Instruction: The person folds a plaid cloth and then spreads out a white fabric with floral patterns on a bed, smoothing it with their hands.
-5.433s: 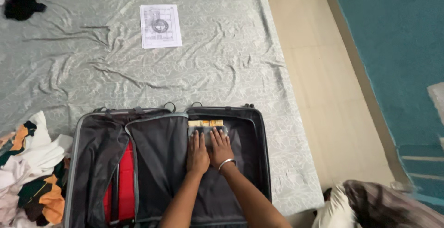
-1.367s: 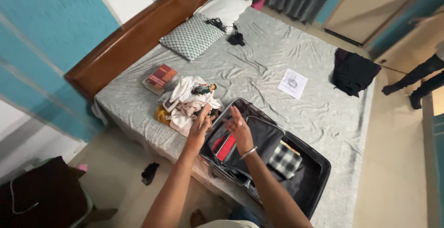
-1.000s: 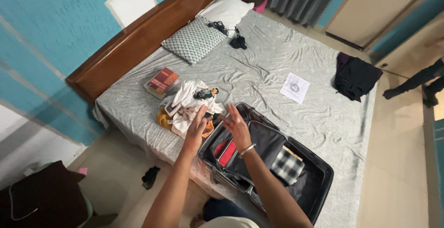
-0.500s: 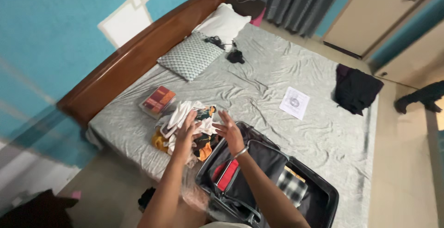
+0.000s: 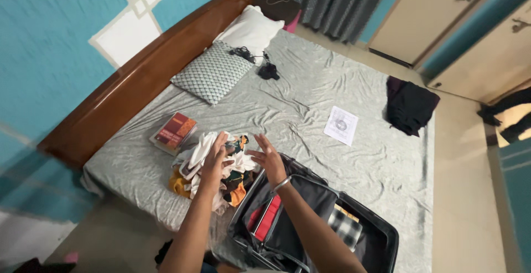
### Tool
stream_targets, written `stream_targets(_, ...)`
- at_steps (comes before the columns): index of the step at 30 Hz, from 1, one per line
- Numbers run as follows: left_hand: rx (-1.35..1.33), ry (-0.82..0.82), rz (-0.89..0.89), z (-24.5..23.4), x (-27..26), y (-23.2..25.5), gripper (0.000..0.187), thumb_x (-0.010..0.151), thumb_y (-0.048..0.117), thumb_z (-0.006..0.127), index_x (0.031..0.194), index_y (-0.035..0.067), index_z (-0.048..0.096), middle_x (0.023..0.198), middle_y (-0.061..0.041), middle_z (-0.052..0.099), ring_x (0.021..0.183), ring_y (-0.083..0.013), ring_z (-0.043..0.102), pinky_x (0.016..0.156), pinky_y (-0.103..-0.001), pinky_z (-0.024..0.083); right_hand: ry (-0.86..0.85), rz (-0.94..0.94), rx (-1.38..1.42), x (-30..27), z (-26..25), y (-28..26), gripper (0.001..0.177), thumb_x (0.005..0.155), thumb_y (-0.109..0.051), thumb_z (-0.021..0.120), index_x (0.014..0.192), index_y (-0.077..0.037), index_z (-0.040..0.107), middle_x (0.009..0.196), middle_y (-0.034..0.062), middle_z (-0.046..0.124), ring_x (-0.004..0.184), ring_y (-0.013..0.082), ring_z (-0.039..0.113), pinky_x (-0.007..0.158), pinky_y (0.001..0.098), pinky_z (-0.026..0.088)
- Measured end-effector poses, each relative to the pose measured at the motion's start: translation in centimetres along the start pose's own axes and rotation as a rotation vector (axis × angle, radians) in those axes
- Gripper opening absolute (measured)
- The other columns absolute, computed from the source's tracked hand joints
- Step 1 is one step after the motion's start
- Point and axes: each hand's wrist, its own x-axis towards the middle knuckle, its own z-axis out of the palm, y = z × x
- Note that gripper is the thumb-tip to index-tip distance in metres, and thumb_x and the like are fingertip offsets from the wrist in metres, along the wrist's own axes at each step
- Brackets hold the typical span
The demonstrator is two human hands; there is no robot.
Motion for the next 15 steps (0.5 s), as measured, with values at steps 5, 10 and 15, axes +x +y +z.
stream_targets(5,-0.139,-0.009,-0.020,-1.1,4.3,-0.8,0.067,0.103,0.047,0.047,0.158,0.011,0.037,0.159,-0.005,0.049,0.118,-0.0153,0.061,0.084,-0.029,0.051,0.043,-0.025,0.036,2.3,-0.3,0.7,0.077,0.100,-0.048,0.053,0.164,-0.012,0.028,0.169,0.0074,0.033,0.126,0.0299,0.062,0.103,0.0400,0.047)
stream_targets(10,-0.141,-0.063,-0.050,-2.5,8.2,-0.6,0.063,0.103,0.043,0.047,0.157,0.012,0.039,0.159,-0.004,0.048,0.114,-0.0157,0.062,0.083,-0.028,0.053,0.106,-0.077,0.024,4.8,0.7,0.8,0.079,0.099,-0.051,0.053,0.163,-0.013,0.028,0.168,0.0081,0.034,0.127,0.0297,0.063,0.104,0.0407,0.048)
stream_targets(15,-0.156,-0.135,-0.058,-4.4,11.8,-0.4,0.063,0.103,0.044,0.046,0.157,0.011,0.039,0.159,-0.005,0.048,0.112,-0.0157,0.062,0.083,-0.029,0.053,0.169,-0.130,-0.031,6.5,2.3,0.9,0.081,0.098,-0.055,0.051,0.164,-0.014,0.027,0.168,0.0073,0.035,0.126,0.0309,0.064,0.104,0.0410,0.047)
